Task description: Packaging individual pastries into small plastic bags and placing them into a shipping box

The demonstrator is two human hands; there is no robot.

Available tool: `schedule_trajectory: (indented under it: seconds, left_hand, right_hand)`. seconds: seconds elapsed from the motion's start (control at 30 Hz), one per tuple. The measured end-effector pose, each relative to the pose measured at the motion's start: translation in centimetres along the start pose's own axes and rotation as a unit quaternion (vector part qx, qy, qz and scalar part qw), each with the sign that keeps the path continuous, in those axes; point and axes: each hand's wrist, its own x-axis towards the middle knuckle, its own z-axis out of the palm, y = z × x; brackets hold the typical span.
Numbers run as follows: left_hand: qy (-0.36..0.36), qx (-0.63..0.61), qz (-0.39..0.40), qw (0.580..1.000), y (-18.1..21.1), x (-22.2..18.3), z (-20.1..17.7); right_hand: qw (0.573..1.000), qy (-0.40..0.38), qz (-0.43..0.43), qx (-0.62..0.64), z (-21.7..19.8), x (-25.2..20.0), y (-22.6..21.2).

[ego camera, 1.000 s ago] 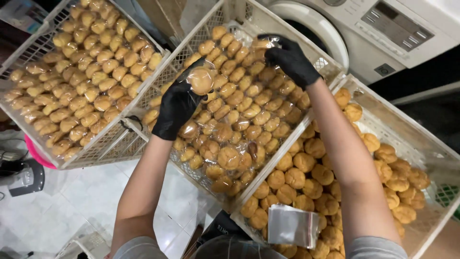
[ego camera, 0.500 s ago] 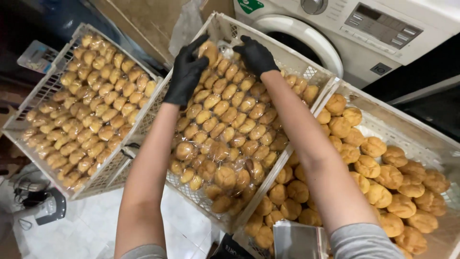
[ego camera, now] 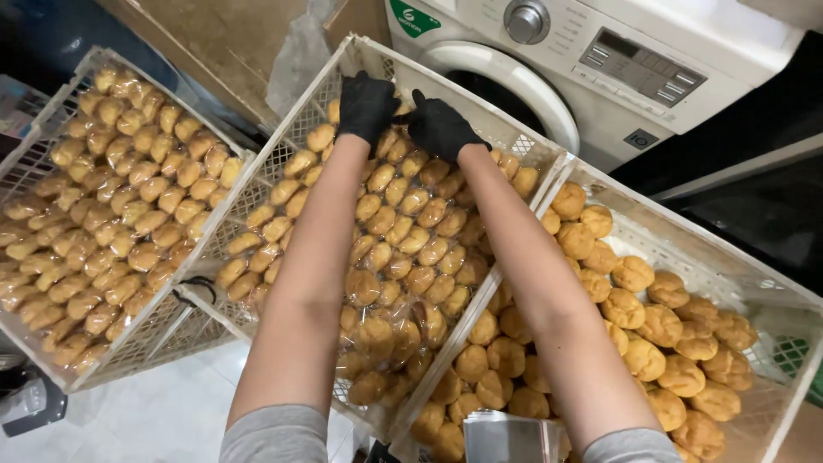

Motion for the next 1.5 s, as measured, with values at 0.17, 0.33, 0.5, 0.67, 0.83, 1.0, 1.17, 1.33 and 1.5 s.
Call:
schedule_trajectory:
  seconds: [0.17,0.33,0.5,0.67,0.83,1.0,1.17,1.33,1.5]
  left_hand:
    - [-0.113,-0.019,0.109,0.987,0.0,-1.9,-5.8]
    - [0.004,-0.179,0.075,0.981,5.6,-9.5,-23.0]
    - [-0.237,-0.185,-0.116,0.947,6.3,-19.4,-33.2]
    - [-0.331,-0.021,-0.188,0.924,4.4,-28.3,-32.3]
    - [-0.305,0.03,-0.108,0.946,3.3,-35.2,-28.5]
    - [-0.26,-0.09,-0.177,0.945,2.5,-35.1,-28.8]
    - [-0.187,-0.244,-0.246,0.919,2.6,-34.8,-28.6]
    - [-0.042,-0.431,-0.332,0.838,4.8,-33.7,-31.8]
    - [0.025,-0.599,-0.311,0.737,2.9,-34.4,-28.6]
  right_hand:
    - [0.967,0.218,0.052,0.118,-4.6,-2.7,-2.9]
    - [0.898,0.295,-0.062,0.322,-13.8,-10.7,-11.8]
    - [0.832,0.365,-0.084,0.41,-15.5,-18.3,-12.1]
    - [0.979,-0.042,0.052,0.192,-14.8,-24.3,-25.9]
    - [0.994,0.016,0.058,0.087,-0.5,-24.2,-24.6]
    - [0.985,0.059,0.013,-0.163,9.2,-23.4,-21.5]
    - [0.991,0.08,-0.025,-0.101,9.4,-24.1,-21.2]
    - [0.996,-0.049,-0.032,0.066,4.3,-25.5,-18.0]
    - [0.972,-0.136,-0.02,0.19,-3.3,-23.9,-18.2]
